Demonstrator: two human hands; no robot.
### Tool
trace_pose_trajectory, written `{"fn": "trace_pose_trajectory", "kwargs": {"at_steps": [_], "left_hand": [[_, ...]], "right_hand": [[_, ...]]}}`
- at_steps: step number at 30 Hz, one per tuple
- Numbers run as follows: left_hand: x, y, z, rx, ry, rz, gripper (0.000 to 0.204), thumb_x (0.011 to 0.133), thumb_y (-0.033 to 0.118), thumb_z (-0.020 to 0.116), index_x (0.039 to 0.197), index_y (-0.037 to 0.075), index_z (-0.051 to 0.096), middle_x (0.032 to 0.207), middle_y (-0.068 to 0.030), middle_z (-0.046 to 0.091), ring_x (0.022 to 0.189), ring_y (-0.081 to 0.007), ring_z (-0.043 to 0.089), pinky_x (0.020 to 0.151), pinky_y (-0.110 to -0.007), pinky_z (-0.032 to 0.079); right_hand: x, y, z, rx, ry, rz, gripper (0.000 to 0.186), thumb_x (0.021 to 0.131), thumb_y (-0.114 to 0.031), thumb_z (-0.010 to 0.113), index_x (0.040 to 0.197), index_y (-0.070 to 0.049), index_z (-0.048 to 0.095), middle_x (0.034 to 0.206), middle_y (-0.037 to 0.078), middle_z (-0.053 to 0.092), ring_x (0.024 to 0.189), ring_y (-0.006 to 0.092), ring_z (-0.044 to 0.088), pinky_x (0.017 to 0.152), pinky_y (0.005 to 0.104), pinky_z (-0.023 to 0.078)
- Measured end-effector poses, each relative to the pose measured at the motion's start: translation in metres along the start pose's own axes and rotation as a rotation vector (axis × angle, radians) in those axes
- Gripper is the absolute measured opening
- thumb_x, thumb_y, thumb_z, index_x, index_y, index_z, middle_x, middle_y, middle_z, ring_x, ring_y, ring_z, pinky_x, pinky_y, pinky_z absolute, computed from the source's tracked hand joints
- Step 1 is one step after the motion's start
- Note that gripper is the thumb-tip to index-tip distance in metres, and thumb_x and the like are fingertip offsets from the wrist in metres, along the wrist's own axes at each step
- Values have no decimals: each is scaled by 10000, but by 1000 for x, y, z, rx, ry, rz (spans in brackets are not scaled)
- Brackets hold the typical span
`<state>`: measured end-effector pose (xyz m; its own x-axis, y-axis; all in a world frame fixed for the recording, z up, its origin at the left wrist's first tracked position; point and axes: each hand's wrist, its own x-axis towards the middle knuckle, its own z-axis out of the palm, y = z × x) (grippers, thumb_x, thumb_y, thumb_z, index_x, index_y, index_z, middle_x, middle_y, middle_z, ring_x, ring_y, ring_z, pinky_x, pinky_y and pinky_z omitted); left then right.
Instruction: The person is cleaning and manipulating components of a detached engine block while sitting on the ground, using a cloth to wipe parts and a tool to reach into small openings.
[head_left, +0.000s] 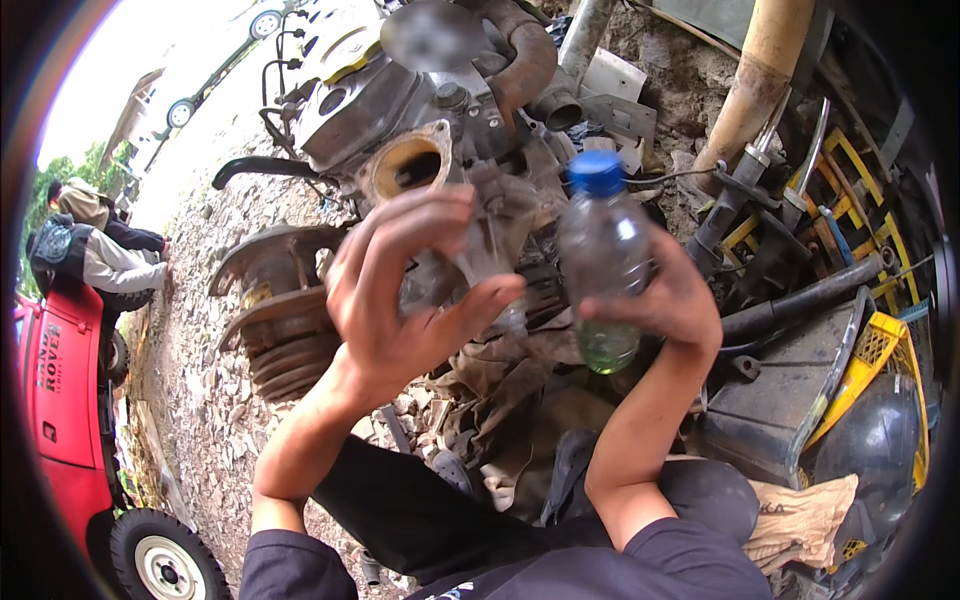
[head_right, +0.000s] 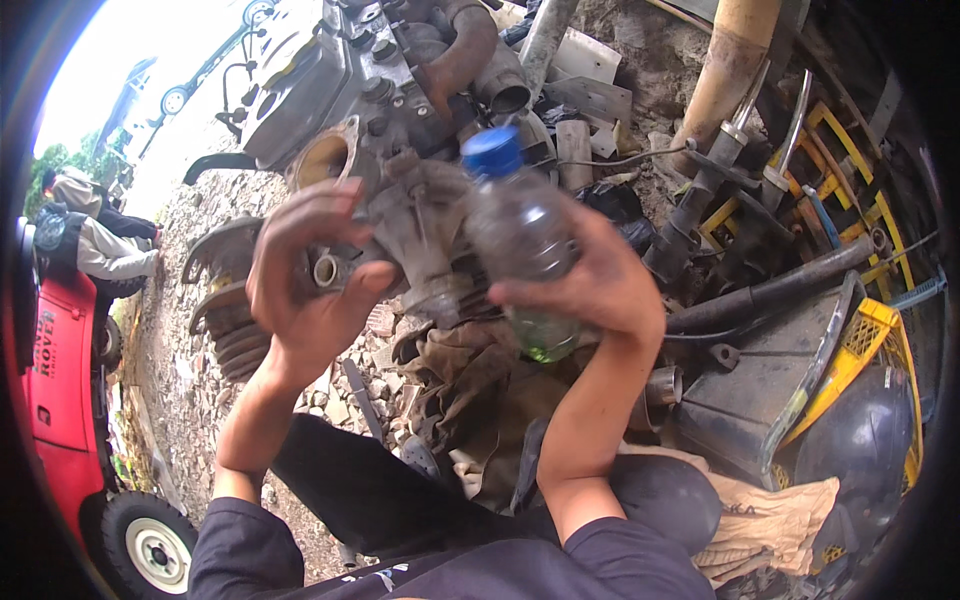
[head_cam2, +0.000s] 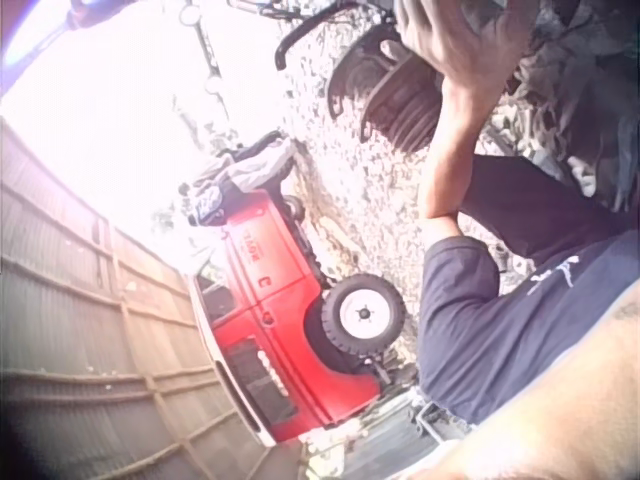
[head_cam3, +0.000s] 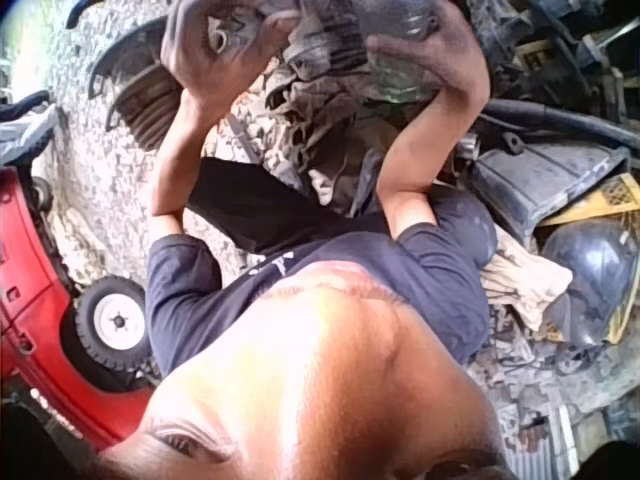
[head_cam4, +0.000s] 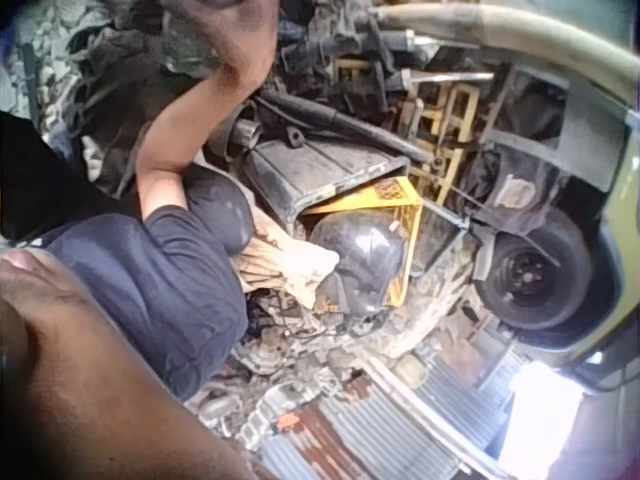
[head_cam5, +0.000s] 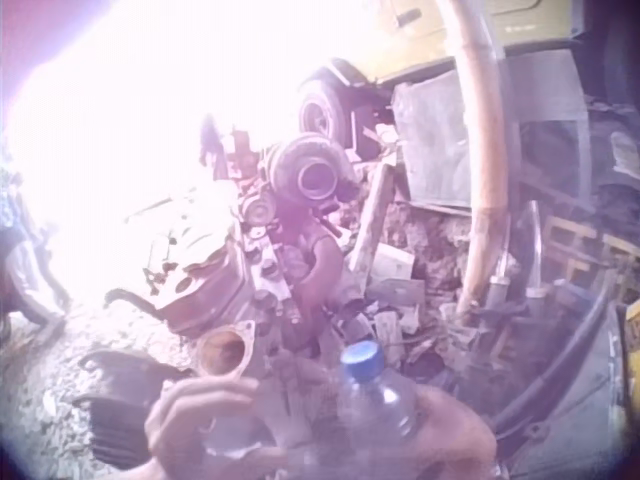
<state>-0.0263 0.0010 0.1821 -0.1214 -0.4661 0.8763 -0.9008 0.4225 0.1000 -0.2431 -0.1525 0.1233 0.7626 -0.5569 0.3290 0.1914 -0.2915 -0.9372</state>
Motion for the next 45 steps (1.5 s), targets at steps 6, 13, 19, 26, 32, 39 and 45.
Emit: {"fn": "trace_pose_trajectory", "kwargs": {"at_steps": [6, 13, 19, 26, 32, 39, 45], "left_hand": [[10, -25, -10, 338, -13, -45, 601, 821, 500, 815, 1212, 79, 636, 1269, -137, 629, 1177, -317, 574, 1006, -449, 440], [22, -17, 2, 255, -186, -383, 615, 774, 382, 879, 1239, 54, 645, 1320, -120, 627, 1209, -324, 580, 1026, -427, 450], [27, -14, 4, 219, -135, -462, 617, 747, 420, 878, 1204, 58, 675, 1222, -106, 670, 1118, -308, 614, 980, -425, 460], [27, -10, 16, 238, -15, -512, 334, 818, 160, 750, 1124, 38, 693, 1150, -125, 707, 1076, -316, 647, 987, -429, 495], [35, -11, 28, 289, 116, -472, 341, 753, 80, 773, 1091, 68, 734, 1126, -84, 727, 1030, -310, 673, 924, -405, 540], [34, -8, 28, 354, 154, -457, 278, 768, 59, 741, 1046, 60, 734, 1093, -84, 733, 1015, -300, 675, 910, -397, 535], [29, -11, 27, 400, 157, -398, 246, 810, 100, 744, 1053, 60, 747, 1104, -86, 743, 1015, -282, 689, 917, -380, 529]], "right_hand": [[65, -18, -40, -138, 201, 64, 765, 679, -172, 950, 1340, -28, 594, 1139, 60, 709, 1039, 144, 652, 955, 340, 522], [134, -48, -62, -192, 27, 64, 751, 690, -179, 942, 1338, -23, 594, 1166, 71, 706, 1063, 166, 646, 980, 346, 503], [156, -45, -55, -128, 23, 115, 775, 690, -260, 946, 1345, -41, 592, 1157, 64, 717, 1060, 179, 665, 979, 358, 507], [153, -50, -36, -366, 10, 125, 764, 712, -326, 923, 1333, -38, 584, 1176, 157, 722, 1090, 258, 698, 966, 396, 524], [148, -40, -37, -317, -49, 96, 710, 716, -319, 924, 1289, -47, 607, 1159, 142, 722, 1089, 246, 696, 945, 383, 526], [141, -37, -61, -267, -61, 71, 732, 743, -371, 905, 1322, -51, 594, 1141, 117, 729, 1049, 236, 705, 938, 375, 531], [132, -28, -95, -87, 18, 130, 660, 775, -323, 905, 1296, -43, 611, 1110, 82, 721, 1020, 203, 691, 920, 351, 534]]}}
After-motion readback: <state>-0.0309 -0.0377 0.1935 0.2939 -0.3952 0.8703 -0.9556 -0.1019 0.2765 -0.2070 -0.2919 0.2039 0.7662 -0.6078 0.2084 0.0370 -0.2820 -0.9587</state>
